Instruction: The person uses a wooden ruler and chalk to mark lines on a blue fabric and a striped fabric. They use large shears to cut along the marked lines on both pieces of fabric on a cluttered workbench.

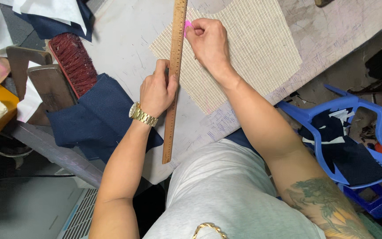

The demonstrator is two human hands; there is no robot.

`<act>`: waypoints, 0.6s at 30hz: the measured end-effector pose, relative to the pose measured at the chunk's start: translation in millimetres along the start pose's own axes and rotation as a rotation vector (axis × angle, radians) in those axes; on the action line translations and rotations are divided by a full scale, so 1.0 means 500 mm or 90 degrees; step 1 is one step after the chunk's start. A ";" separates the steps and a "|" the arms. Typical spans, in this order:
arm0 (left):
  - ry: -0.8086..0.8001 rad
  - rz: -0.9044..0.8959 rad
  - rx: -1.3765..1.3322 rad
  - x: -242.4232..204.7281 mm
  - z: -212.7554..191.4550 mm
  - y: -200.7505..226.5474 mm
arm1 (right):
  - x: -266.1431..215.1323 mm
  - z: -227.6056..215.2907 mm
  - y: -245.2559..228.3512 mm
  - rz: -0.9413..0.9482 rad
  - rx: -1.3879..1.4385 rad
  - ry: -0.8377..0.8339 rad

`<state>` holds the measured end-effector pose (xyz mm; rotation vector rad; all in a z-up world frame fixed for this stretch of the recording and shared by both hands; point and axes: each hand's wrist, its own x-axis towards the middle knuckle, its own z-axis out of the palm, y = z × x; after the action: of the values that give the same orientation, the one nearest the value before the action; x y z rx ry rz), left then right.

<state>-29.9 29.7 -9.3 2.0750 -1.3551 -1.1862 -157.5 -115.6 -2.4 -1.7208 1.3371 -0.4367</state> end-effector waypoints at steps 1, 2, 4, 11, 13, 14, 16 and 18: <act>0.002 0.003 0.004 0.000 0.001 0.000 | -0.010 0.002 0.002 -0.005 -0.007 -0.013; 0.005 0.005 0.009 -0.001 0.001 0.000 | -0.020 0.004 0.004 -0.011 -0.013 -0.026; 0.001 0.008 -0.011 -0.005 -0.010 0.003 | -0.073 0.020 0.015 0.034 -0.030 -0.052; 0.054 0.030 -0.124 -0.059 0.016 -0.006 | -0.171 -0.057 0.003 0.154 0.066 -0.095; 0.066 0.029 -0.129 -0.069 0.034 -0.013 | -0.154 -0.074 0.015 0.143 0.084 -0.101; 0.067 0.025 -0.136 -0.074 0.047 -0.015 | -0.146 -0.085 0.024 0.142 0.101 -0.105; 0.074 0.023 -0.146 -0.076 0.058 -0.017 | -0.124 -0.095 0.020 0.133 0.108 -0.109; 0.081 0.017 -0.156 -0.077 0.062 -0.016 | -0.103 -0.095 0.016 0.126 0.117 -0.115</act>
<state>-57.6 71.1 -15.4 1.9190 -1.1164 -1.1274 -214.9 -89.4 29.1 -1.4263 1.2793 -0.2751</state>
